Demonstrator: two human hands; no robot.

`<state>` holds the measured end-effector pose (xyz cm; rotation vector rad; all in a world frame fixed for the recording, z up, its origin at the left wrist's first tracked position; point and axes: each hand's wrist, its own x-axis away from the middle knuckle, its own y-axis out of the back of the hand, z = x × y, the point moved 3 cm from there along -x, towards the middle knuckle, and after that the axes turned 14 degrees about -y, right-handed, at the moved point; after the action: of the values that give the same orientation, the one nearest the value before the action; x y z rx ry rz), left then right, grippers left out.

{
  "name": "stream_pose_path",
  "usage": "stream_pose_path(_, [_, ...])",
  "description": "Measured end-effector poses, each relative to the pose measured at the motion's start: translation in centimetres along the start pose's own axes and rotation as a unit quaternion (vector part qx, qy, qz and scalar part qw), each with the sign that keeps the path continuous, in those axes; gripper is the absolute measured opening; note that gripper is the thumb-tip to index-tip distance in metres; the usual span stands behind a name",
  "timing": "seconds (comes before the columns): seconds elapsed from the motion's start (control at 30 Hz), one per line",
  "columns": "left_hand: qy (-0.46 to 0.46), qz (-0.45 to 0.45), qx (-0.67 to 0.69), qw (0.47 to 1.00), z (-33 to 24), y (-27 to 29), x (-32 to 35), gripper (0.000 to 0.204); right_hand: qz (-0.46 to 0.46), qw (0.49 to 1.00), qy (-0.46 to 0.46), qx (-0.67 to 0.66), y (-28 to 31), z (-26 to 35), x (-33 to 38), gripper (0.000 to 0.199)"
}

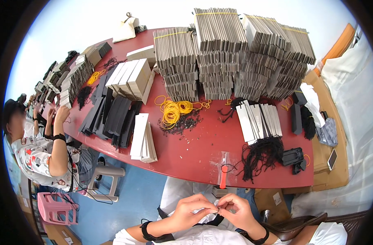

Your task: The person assembles tags by threading a string through the hole of a tag and looping the string through itself by hand. The completed tag is then placed onto a stack on the table.

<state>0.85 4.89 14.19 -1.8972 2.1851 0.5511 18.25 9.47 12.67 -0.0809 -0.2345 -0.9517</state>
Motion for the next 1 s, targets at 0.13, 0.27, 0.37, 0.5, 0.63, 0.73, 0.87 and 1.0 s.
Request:
stream_pose_path(0.13, [-0.053,-0.012,-0.007,0.999,-1.7,1.2,-1.6,0.017,0.067,0.998,0.012,0.012,-0.4,2.1,-0.4,0.033])
stream_pose_path(0.27, [-0.083,-0.039,-0.018,0.996,-3.7,2.5,-4.3,0.015,0.095,0.988,0.069,0.1,-1.6,2.6,-1.2,0.043])
stream_pose_path(0.37, [-0.111,-0.063,-0.015,0.992,-4.5,3.6,-6.0,0.012,0.06,0.985,0.107,0.118,-2.3,3.0,-1.6,0.038])
stream_pose_path(0.5, [-0.102,-0.152,0.037,0.982,-5.4,5.2,-7.7,0.01,0.083,0.988,0.101,0.077,-2.5,3.7,-2.9,0.027])
stream_pose_path(0.63, [-0.164,-0.242,0.11,0.95,-5.6,6.6,-8.8,0.008,-0.017,0.978,0.175,0.109,-1.9,5.5,-3.3,0.028])
stream_pose_path(0.73, [-0.19,-0.284,0.095,0.935,-5.5,7.2,-9.6,0.008,0.016,0.983,0.158,0.091,-1.6,5.3,-3.6,0.041])
stream_pose_path(0.87, [-0.154,-0.348,0.105,0.919,-3.9,8.4,-10.2,0.011,-0.058,0.974,0.117,0.188,-0.9,5.7,-4.4,0.058])
stream_pose_path(1.0, [-0.113,-0.393,0.141,0.902,-2.2,9.1,-10.1,0.01,-0.081,0.96,0.057,0.262,-0.3,4.8,-4.7,0.063])
